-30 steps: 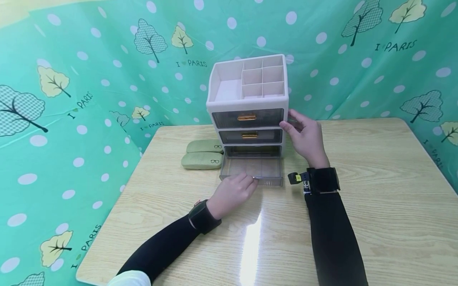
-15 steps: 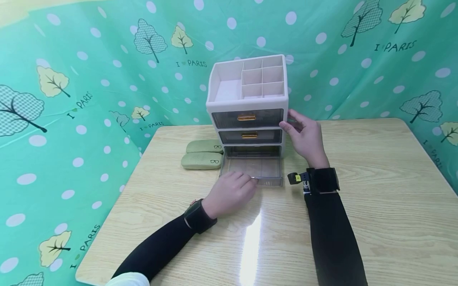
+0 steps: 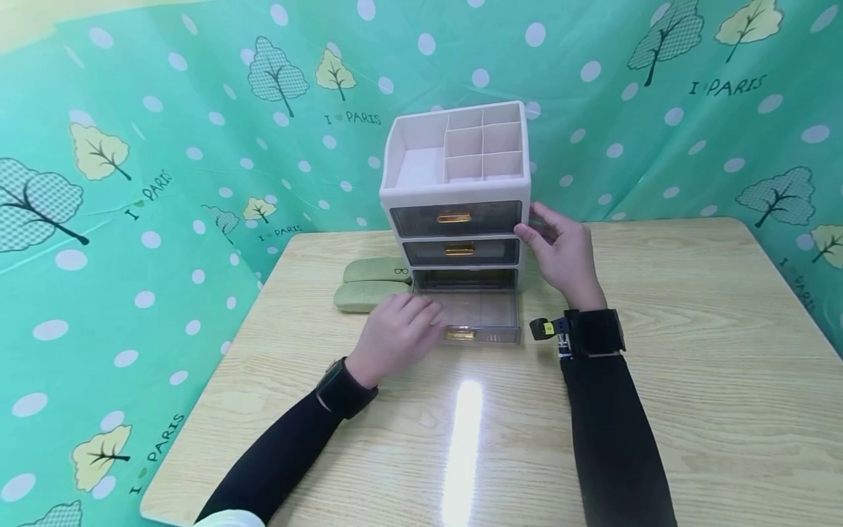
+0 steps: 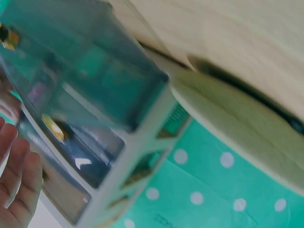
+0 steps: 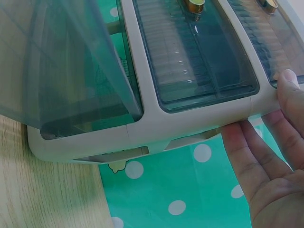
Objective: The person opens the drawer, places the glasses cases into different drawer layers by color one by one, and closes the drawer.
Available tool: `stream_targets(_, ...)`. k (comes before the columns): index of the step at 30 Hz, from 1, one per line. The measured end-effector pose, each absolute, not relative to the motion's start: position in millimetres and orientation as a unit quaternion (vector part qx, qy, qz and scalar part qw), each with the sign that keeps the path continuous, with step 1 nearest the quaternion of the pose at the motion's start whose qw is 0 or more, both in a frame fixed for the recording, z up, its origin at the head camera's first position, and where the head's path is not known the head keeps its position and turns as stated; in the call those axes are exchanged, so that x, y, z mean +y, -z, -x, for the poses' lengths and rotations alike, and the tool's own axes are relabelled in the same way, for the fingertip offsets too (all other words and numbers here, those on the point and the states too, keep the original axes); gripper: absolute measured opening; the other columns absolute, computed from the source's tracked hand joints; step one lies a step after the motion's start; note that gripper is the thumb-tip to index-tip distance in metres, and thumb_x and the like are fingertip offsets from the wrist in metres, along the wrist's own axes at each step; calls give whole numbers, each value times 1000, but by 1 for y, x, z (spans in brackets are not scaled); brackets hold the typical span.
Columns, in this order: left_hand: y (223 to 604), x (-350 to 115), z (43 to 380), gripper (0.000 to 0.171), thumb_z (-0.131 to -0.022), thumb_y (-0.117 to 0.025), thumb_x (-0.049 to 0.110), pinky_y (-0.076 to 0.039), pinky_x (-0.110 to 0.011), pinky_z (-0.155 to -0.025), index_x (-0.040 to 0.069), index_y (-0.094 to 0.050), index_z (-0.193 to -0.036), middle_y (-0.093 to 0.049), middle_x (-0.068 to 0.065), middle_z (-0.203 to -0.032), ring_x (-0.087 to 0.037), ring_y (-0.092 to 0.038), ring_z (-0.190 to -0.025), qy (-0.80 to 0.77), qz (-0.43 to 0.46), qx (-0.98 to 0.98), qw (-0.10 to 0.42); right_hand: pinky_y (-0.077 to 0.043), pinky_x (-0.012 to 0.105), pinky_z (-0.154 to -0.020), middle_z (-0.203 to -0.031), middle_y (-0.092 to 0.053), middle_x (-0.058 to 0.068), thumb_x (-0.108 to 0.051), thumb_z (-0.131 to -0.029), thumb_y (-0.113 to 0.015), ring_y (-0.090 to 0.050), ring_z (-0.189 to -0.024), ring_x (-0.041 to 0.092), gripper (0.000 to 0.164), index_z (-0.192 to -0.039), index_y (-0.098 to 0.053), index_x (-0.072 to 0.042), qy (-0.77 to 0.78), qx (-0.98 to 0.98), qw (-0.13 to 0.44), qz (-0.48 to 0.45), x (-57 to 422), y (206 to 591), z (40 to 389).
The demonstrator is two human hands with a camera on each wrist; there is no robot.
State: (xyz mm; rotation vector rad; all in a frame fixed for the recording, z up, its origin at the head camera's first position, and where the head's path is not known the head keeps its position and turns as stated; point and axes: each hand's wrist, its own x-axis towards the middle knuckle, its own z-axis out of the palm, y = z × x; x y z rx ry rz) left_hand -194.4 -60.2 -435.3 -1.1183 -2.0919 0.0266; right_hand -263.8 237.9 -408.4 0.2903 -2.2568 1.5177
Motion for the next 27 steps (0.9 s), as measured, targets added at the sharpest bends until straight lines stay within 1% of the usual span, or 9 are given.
stream_targets(3,430,-69,200,23,-93,-73,27,-57,-28,-74,8,-76,-107,-75,-4,-101,-19,-67,-85,2,423,-821,383,-54,21,-93,-138,-65,7,-25,-98,-70,-66,-121,26,46,-143,-61,-21,-542,-809,203,-103,238,408,263)
stream_targets(7,426,-81,207,25,-91,-76,23,-57,-31,-72,5,-76,-109,-74,-7,-99,-22,-67,-84,14,407,-826,389,-54,23,-93,-139,-64,8,-24,-99,-69,-66,-121,27,46,-144,-60,-22,-540,-811,201,-103,239,409,264)
stream_targets(10,426,-90,212,27,-92,-75,23,-57,-31,-71,4,-75,-112,-74,-7,-100,-23,-67,-85,7,394,-834,385,-54,22,-93,-139,-64,9,-23,-99,-69,-65,-122,27,47,-144,-60,-22,-541,-810,200,-103,239,409,263)
stream_targets(14,430,-102,218,31,-97,-69,27,-57,-32,-74,4,-73,-116,-74,-8,-103,-24,-67,-88,-2,374,-850,371,-54,21,-92,-138,-65,8,-23,-98,-70,-66,-121,25,46,-143,-61,-22,-546,-807,201,-106,239,409,263)
stream_targets(17,434,-111,223,32,-99,-65,28,-57,-34,-78,3,-71,-119,-73,-9,-106,-25,-67,-91,0,363,-860,358,-54,21,-92,-138,-65,7,-24,-98,-70,-66,-120,25,46,-143,-61,-21,-545,-807,203,-107,238,408,263)
stream_targets(19,437,-117,227,32,-99,-66,27,-56,-35,-81,3,-71,-119,-73,-11,-107,-27,-67,-94,4,357,-867,349,-54,21,-92,-138,-65,7,-24,-98,-70,-66,-121,25,45,-143,-61,-21,-542,-808,203,-105,238,409,263)
stream_targets(22,442,-127,233,30,-98,-68,27,-57,-35,-79,3,-71,-118,-72,-11,-108,-28,-66,-94,0,345,-876,336,-54,22,-93,-138,-65,7,-25,-99,-69,-66,-121,26,45,-143,-61,-21,-541,-810,202,-101,238,408,263)
stream_targets(26,450,-140,242,34,-99,-66,32,-57,-37,-81,4,-71,-118,-70,-12,-111,-29,-64,-98,-10,321,-899,299,-54,23,-94,-138,-65,8,-25,-99,-69,-66,-121,27,46,-143,-61,-21,-544,-809,199,-101,238,408,263)
stream_targets(27,452,-143,244,36,-99,-66,34,-57,-38,-84,4,-70,-119,-69,-13,-113,-30,-63,-101,-10,314,-906,284,-54,23,-93,-139,-64,9,-25,-99,-69,-66,-121,27,46,-143,-61,-22,-544,-809,198,-100,238,408,263)
